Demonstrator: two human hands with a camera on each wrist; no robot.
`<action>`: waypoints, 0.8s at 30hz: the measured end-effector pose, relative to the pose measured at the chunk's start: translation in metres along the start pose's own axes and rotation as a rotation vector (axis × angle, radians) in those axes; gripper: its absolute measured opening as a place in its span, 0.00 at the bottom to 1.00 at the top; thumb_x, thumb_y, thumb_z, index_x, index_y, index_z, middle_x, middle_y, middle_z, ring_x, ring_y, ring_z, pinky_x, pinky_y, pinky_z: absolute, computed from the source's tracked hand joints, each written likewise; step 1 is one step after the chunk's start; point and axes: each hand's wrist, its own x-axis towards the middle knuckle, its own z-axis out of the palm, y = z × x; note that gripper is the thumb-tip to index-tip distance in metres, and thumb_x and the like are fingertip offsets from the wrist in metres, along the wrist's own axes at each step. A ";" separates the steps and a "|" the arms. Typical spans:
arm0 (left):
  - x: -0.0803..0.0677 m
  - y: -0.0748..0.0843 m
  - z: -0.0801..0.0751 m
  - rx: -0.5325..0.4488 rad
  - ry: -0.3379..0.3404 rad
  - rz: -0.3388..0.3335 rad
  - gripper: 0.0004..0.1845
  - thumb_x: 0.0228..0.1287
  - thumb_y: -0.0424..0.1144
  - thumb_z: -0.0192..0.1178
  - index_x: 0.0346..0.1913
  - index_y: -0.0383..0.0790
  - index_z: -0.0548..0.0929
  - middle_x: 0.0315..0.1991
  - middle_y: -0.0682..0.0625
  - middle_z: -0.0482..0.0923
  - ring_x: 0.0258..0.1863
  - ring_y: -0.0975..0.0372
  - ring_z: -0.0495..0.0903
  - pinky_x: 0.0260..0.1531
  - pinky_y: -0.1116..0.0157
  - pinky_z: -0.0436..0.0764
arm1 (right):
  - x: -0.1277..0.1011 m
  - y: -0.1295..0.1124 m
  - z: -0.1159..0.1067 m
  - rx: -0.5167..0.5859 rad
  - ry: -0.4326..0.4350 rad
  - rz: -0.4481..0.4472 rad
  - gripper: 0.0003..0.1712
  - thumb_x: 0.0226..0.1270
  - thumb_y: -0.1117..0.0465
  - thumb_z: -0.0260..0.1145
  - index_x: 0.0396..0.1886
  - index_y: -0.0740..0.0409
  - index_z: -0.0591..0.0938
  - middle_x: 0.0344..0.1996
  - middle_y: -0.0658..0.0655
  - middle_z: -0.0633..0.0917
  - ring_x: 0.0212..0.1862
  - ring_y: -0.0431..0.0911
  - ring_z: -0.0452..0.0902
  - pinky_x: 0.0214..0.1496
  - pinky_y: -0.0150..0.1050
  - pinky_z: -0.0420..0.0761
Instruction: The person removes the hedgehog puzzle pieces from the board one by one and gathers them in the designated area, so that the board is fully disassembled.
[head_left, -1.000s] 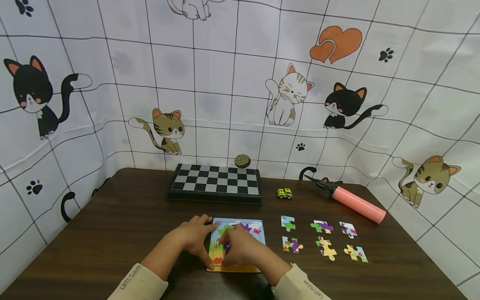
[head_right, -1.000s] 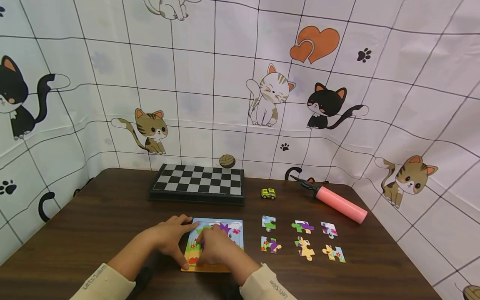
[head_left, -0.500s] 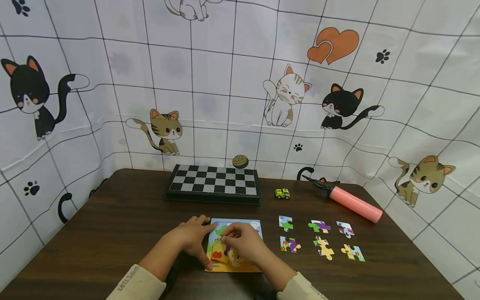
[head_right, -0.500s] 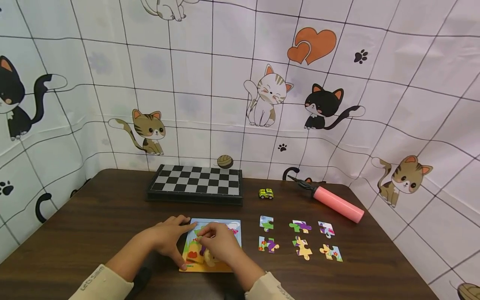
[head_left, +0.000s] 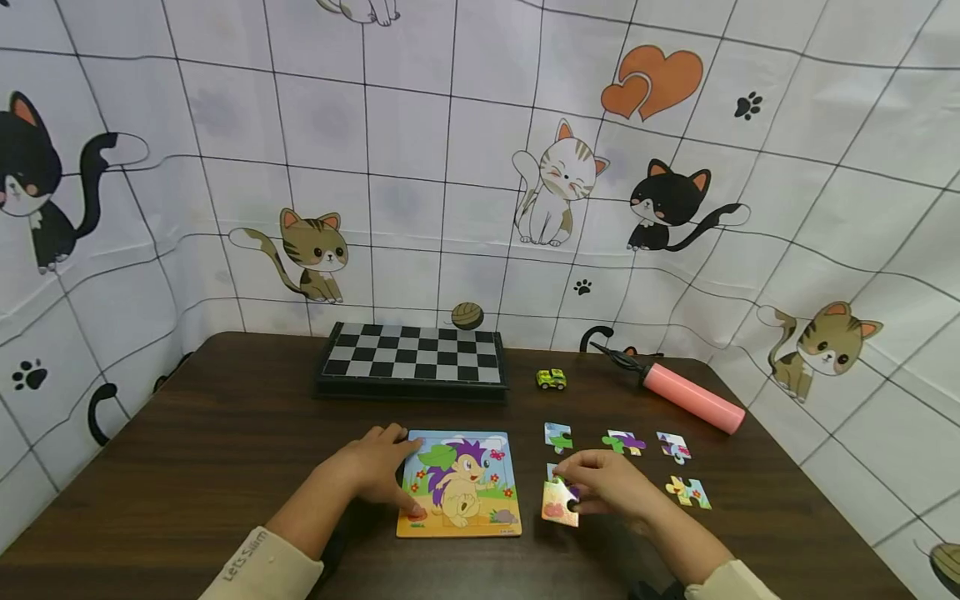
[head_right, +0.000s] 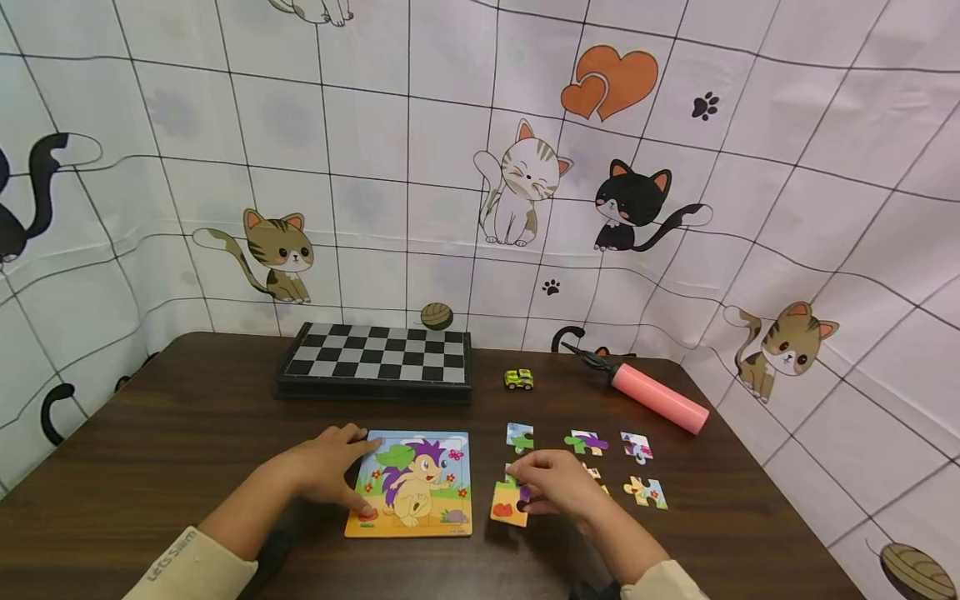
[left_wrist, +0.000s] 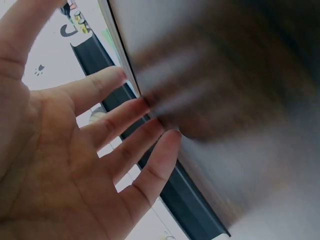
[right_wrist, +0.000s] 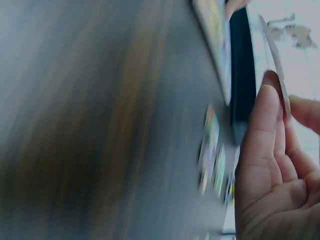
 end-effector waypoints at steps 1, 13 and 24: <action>0.000 0.001 0.000 0.000 0.005 -0.004 0.51 0.43 0.59 0.78 0.70 0.38 0.71 0.69 0.37 0.64 0.68 0.41 0.62 0.62 0.37 0.66 | -0.003 0.003 -0.006 -0.036 -0.007 -0.002 0.18 0.73 0.56 0.62 0.46 0.69 0.83 0.39 0.55 0.82 0.35 0.44 0.77 0.36 0.41 0.87; 0.002 0.002 0.002 0.019 0.019 -0.014 0.51 0.41 0.58 0.79 0.69 0.38 0.72 0.66 0.38 0.66 0.64 0.43 0.65 0.60 0.37 0.70 | -0.016 0.015 -0.018 -0.253 -0.104 -0.100 0.13 0.72 0.55 0.64 0.39 0.61 0.86 0.27 0.50 0.84 0.33 0.45 0.78 0.37 0.45 0.84; 0.004 0.002 0.001 0.022 0.018 -0.014 0.51 0.41 0.59 0.79 0.68 0.38 0.73 0.66 0.37 0.67 0.64 0.42 0.65 0.60 0.37 0.69 | -0.018 0.000 -0.008 -0.540 0.088 -0.160 0.16 0.75 0.50 0.59 0.35 0.49 0.89 0.34 0.47 0.88 0.40 0.43 0.83 0.46 0.53 0.82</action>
